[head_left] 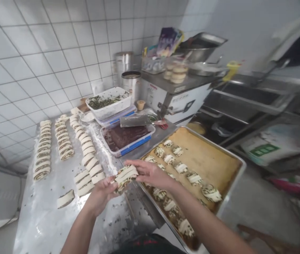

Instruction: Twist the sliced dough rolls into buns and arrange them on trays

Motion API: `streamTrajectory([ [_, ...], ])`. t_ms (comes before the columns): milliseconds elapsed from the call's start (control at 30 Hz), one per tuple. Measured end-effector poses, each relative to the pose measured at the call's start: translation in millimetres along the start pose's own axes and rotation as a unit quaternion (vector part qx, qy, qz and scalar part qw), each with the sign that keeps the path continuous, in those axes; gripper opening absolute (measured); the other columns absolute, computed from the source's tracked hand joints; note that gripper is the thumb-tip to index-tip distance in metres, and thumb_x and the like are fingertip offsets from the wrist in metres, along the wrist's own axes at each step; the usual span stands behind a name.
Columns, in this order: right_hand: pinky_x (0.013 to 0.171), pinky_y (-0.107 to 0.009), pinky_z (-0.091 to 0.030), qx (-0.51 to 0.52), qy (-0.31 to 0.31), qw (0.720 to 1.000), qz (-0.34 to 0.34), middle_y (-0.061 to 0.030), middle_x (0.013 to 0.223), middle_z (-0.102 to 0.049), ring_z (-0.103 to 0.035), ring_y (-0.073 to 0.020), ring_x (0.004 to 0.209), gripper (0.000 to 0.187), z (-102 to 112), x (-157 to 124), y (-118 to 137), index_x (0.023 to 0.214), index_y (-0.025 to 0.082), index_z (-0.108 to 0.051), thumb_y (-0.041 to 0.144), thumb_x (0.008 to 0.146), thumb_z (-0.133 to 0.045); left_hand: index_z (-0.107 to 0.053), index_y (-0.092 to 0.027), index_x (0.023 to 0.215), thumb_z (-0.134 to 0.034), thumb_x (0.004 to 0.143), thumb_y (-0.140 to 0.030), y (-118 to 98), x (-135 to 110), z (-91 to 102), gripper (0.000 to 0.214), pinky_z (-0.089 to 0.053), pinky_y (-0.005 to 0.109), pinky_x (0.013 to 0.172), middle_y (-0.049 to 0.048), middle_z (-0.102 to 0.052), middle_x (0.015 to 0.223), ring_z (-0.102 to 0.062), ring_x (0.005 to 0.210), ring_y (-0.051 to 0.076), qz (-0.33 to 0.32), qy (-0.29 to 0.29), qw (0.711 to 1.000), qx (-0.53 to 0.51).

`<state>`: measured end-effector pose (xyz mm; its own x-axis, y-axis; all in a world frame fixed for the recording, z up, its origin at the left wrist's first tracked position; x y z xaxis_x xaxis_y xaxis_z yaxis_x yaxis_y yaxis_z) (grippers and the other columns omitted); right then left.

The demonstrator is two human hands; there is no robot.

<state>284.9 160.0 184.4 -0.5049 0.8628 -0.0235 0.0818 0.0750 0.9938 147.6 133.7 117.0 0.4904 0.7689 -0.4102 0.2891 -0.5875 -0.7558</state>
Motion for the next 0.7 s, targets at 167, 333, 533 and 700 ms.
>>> streamTrajectory([
  [167,0.085,-0.032,-0.046,-0.022,-0.017,0.998,0.065,-0.0084,0.107,-0.061,-0.058,-0.0181,0.097,0.026,18.9,-27.4,35.8,0.097,0.017,-0.064,0.026,0.073,-0.066,-0.057,-0.011,0.109,-0.063,0.073,-0.033,2.6,-7.6,-37.7,0.042,-0.051,0.026,0.064,0.0141,-0.063,0.101,-0.064,0.081,0.021,0.036,0.049,0.993,0.104],
  [333,0.074,-0.03,-0.049,0.067,-0.179,0.976,0.105,-0.0072,0.095,-0.066,-0.061,-0.0171,0.083,0.018,55.1,-45.8,27.5,0.079,0.016,-0.067,0.028,0.066,-0.072,-0.062,-0.012,0.101,-0.068,0.069,-0.03,2.9,-9.4,-78.3,0.038,-0.051,0.027,0.067,0.0126,-0.065,0.097,-0.063,0.083,0.021,0.032,0.104,0.992,0.06],
  [533,0.074,-0.034,-0.048,0.209,-0.253,0.944,0.026,-0.0062,0.09,-0.067,-0.062,-0.0175,0.077,0.038,52.3,-55.8,-20.4,0.094,0.018,-0.066,0.032,0.06,-0.075,-0.065,-0.017,0.091,-0.072,0.062,-0.021,7.5,14.0,-86.5,0.03,-0.048,0.025,0.076,0.0041,-0.067,0.089,-0.061,0.083,0.015,-0.072,-0.017,0.996,-0.057],
  [700,0.072,-0.032,-0.049,0.18,-0.303,0.935,0.034,-0.0037,0.078,-0.067,-0.062,-0.0164,0.072,0.034,44.1,-57.6,-29.9,0.083,0.016,-0.066,0.031,0.055,-0.078,-0.06,-0.02,0.1,-0.072,0.063,-0.025,11.4,31.0,-81.6,0.039,-0.042,0.025,0.088,0.0016,-0.064,0.1,-0.056,0.101,0.017,-0.159,-0.121,0.978,-0.054],
])
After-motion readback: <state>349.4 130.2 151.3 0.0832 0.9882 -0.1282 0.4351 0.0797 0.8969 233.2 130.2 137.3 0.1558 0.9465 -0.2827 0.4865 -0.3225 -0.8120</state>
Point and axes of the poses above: each hand's wrist, its own x-axis towards the middle knuckle, its own z-axis out of the back of the hand, y = z × x, the point moved 9 cm from there along x, towards the middle knuckle
